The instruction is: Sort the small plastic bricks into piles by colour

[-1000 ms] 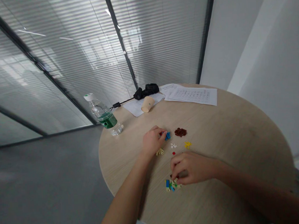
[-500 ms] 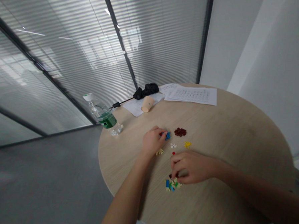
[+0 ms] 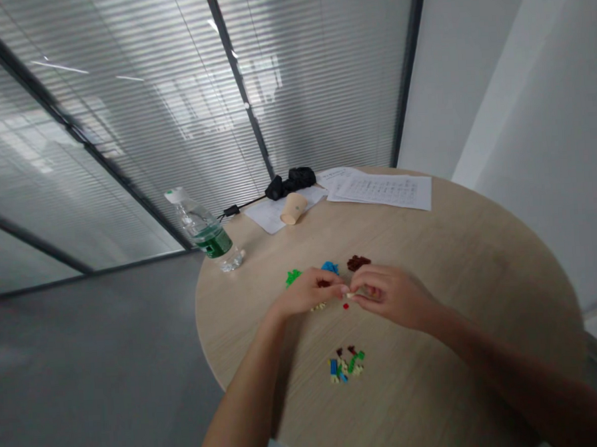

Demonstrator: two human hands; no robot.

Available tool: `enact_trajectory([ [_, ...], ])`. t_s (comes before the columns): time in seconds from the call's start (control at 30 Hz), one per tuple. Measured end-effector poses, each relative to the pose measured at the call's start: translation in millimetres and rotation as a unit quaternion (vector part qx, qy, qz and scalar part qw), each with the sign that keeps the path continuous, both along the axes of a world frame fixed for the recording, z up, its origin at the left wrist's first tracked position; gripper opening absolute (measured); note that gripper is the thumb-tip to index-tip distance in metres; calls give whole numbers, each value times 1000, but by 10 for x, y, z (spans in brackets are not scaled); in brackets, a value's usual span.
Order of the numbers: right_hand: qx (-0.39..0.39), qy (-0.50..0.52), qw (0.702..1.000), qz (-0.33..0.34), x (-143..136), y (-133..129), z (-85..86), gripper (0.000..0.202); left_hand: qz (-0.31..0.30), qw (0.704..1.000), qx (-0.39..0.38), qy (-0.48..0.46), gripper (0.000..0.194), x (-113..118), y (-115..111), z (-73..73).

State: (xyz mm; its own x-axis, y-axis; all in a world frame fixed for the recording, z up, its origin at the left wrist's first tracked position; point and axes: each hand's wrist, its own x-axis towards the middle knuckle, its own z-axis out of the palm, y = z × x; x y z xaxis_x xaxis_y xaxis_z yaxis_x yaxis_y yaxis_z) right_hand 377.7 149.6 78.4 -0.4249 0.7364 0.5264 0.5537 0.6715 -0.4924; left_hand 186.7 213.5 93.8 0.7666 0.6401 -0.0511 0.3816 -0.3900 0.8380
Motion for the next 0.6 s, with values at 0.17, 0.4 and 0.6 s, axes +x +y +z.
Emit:
enact_trajectory([
  [0.17,18,4,999,-30,-20,16,1,7,1,998,-58,-15,27,15,-16,-39],
  [0.4,-7,-7,999,-37,-50,-7,-10,10,8,999,-40,9,23,-52,-5,23],
  [0.6,-26,-31,999,-4,-69,-19,-79,10,77,968,129,199,15,-366,126,67],
])
